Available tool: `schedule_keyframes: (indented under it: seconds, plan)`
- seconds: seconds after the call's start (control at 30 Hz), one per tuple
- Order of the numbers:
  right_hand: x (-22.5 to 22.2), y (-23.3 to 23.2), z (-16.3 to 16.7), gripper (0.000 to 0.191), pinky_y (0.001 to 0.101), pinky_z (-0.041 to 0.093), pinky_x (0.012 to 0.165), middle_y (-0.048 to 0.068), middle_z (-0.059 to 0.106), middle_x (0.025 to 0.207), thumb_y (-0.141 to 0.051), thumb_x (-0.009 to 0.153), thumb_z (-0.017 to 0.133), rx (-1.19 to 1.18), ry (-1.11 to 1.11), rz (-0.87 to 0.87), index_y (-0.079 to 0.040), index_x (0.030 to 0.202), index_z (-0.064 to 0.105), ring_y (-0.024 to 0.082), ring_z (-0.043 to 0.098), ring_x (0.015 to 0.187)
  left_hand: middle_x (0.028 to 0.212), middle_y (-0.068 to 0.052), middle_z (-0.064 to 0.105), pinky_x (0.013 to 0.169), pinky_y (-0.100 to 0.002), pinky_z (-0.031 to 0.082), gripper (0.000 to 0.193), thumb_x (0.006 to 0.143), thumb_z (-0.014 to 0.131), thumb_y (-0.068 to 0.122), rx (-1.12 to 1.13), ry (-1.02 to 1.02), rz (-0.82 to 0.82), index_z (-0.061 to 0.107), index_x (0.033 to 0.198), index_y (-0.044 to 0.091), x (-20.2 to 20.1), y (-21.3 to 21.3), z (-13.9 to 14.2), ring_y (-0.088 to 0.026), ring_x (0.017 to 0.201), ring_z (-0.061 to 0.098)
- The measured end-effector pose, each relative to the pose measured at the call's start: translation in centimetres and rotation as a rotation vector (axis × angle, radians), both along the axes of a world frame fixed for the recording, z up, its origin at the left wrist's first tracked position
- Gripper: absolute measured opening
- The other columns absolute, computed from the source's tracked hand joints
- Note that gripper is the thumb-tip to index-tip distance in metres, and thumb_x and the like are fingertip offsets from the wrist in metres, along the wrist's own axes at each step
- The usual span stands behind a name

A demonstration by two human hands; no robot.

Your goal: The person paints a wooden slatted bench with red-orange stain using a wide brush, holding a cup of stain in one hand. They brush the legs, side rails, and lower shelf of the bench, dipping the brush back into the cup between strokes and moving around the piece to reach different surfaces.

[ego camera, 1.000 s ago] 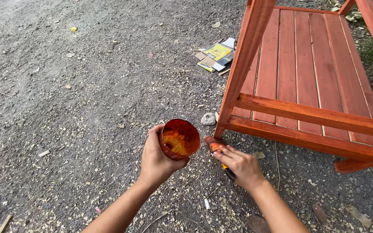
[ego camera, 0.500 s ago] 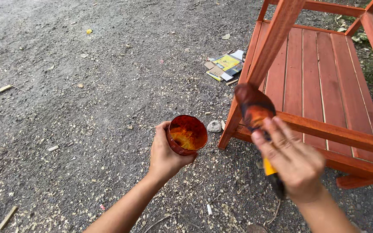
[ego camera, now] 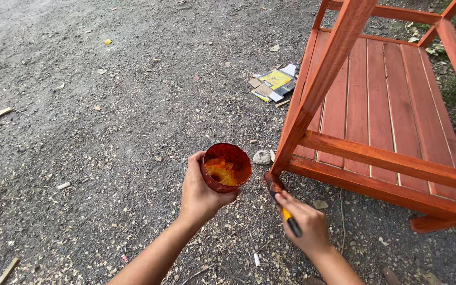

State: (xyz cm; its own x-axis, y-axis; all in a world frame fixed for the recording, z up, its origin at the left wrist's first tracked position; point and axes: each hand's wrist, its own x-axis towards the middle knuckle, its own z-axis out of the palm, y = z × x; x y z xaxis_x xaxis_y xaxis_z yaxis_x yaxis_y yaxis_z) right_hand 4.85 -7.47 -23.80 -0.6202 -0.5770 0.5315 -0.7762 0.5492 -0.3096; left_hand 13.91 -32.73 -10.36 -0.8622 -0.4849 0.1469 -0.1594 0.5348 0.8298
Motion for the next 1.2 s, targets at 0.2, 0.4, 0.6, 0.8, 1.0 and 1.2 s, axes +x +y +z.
schedule_keyframes:
  seconds: [0.2,0.4,0.6,0.8,1.0,1.2]
  plan:
    - [-0.9,0.5,6.7,0.032,0.0317,0.065,0.076,0.008,0.078,0.114,-0.009,0.085,0.073,-0.021,0.126,-0.010,-0.015,0.116,0.076,0.021,0.079,0.094,0.127,-0.013,0.058,0.105,-0.042,0.050,0.108,0.051,0.100,0.022,-0.017,-0.037,-0.020,0.035,0.137,0.010,-0.5,0.5,-0.2,-0.029,0.123,0.060]
    - [2.0,0.5,10.1,0.031,0.0354,0.063,0.078,0.014,0.076,0.113,-0.008,0.083,0.074,-0.145,0.179,-0.138,-0.010,0.114,0.076,0.027,0.077,0.094,0.126,-0.012,0.061,0.107,-0.042,0.050,0.105,0.050,0.100,0.025,-0.009,0.015,-0.004,0.039,0.134,0.010,-0.8,0.2,-0.7,-0.029,0.122,0.062]
    - [1.7,0.8,8.9,0.030,0.0336,0.064,0.076,0.013,0.078,0.109,-0.010,0.081,0.075,-0.114,0.064,-0.124,-0.012,0.111,0.078,0.025,0.078,0.091,0.126,-0.012,0.060,0.106,-0.043,0.050,0.107,0.050,0.099,0.024,0.029,0.037,-0.048,0.037,0.136,0.011,-1.1,1.3,-0.7,-0.029,0.121,0.062]
    - [0.1,0.8,5.0,0.029,0.0311,0.064,0.074,0.007,0.078,0.112,-0.017,0.082,0.076,-0.114,-0.055,-0.127,-0.018,0.111,0.079,0.021,0.079,0.090,0.124,-0.013,0.062,0.102,-0.042,0.052,0.103,0.051,0.099,0.023,-0.003,0.169,-0.062,0.040,0.134,0.009,-1.3,2.3,-0.3,-0.030,0.119,0.064]
    - [-1.5,-1.2,1.2,0.030,0.0356,0.063,0.070,0.000,0.080,0.107,-0.025,0.079,0.078,0.031,-0.243,-0.219,-0.029,0.109,0.080,0.021,0.079,0.081,0.123,-0.013,0.062,0.104,-0.039,0.052,0.103,0.050,0.098,0.021,0.055,0.116,-0.047,0.040,0.135,0.009,-0.9,1.9,-0.5,-0.028,0.118,0.065]
    - [-2.6,-2.5,2.1,0.030,0.0352,0.061,0.066,0.000,0.080,0.101,-0.026,0.083,0.078,0.257,-0.304,-0.217,-0.032,0.112,0.080,0.021,0.078,0.076,0.123,-0.012,0.064,0.102,-0.040,0.052,0.103,0.049,0.099,0.022,0.044,0.143,-0.023,0.041,0.134,0.010,-0.8,1.5,-0.3,-0.028,0.118,0.065]
